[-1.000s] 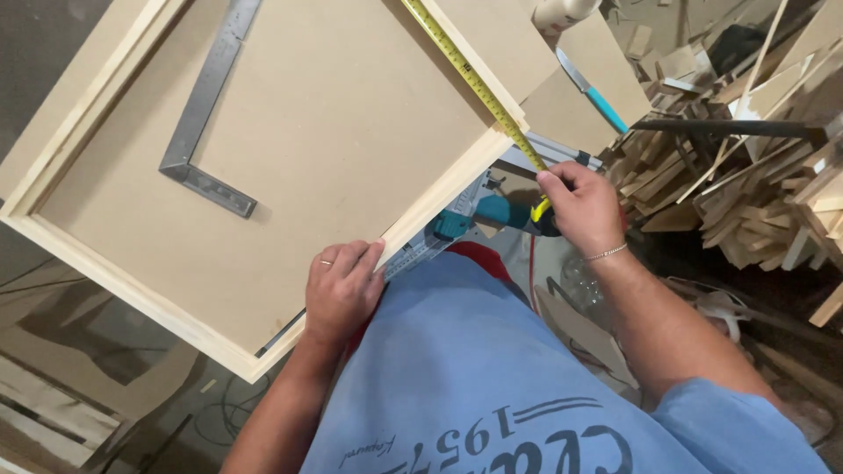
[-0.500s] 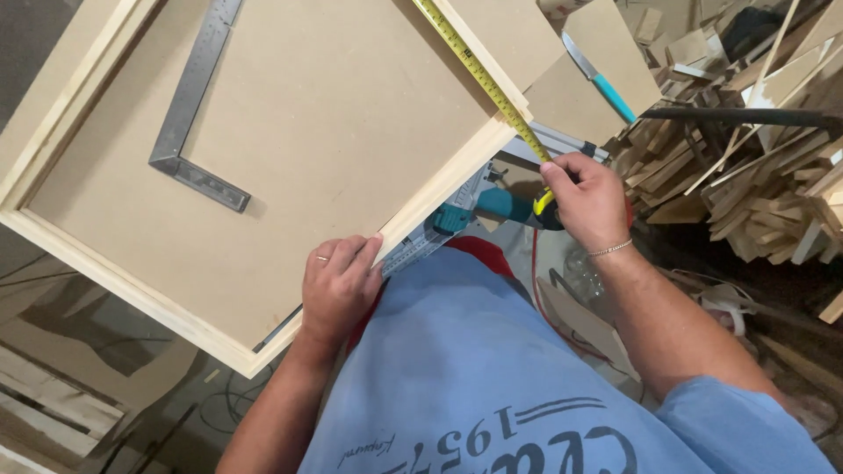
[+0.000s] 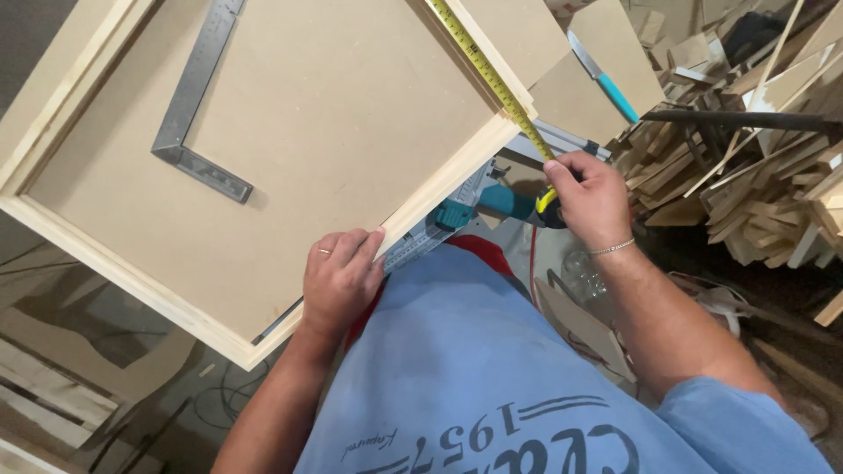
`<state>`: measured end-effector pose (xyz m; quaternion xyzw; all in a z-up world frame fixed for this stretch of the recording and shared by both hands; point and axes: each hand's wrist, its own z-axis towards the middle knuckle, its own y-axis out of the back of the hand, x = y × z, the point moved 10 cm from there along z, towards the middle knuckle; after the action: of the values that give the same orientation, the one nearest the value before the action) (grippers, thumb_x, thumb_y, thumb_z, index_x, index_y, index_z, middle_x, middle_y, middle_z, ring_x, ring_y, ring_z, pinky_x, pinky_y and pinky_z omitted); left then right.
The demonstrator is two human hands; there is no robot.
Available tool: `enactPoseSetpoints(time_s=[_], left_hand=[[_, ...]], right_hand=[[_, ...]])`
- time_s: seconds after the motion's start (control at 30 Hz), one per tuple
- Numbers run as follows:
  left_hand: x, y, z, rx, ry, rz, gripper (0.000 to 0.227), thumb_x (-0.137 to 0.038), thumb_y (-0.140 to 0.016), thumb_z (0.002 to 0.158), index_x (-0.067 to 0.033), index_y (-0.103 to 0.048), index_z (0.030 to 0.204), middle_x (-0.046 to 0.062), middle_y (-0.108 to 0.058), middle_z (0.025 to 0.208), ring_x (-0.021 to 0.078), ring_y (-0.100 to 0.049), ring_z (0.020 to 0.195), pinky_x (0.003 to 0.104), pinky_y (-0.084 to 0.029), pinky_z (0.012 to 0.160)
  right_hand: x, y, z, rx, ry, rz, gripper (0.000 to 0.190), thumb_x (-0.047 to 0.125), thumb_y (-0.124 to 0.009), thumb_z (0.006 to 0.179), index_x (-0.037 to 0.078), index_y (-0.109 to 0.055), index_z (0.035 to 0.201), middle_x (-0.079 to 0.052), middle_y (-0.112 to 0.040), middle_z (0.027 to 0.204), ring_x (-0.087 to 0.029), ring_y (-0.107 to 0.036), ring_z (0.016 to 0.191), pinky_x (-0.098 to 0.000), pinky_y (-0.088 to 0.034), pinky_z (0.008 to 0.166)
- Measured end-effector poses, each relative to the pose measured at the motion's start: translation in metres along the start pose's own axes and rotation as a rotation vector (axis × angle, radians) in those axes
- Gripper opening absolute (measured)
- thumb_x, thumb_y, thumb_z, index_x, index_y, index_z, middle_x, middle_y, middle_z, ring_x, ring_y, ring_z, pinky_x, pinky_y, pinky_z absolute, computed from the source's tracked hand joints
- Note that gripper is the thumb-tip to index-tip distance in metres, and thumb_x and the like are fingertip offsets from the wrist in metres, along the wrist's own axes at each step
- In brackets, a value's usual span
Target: Measuring the dimensions and squareness of a wooden frame using a tape measure and a square in a workshop.
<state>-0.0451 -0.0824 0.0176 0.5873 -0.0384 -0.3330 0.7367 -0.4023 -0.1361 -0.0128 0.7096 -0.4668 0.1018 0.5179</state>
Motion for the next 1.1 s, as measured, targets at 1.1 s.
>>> enactPoseSetpoints(time_s=[1.1], left_hand=[[0.153,0.175,-0.236,-0.288,1.101,-0.362,0.029,-0.014,-0.066,0.098,-0.0101,-0.071,0.126,0.005,-0.067,0.121,0.0178,-0.066,0.107,0.03,-0.055,0.087]], right_hand=[[0.144,-0.082,0.033,0.639,0.642,-1.088,0.03,0.042,-0.066,0.1,0.021,-0.084,0.111,-0.003,-0.082,0.114,-0.024,-0.076,0.1,-0.0371,-0.056,0.081]])
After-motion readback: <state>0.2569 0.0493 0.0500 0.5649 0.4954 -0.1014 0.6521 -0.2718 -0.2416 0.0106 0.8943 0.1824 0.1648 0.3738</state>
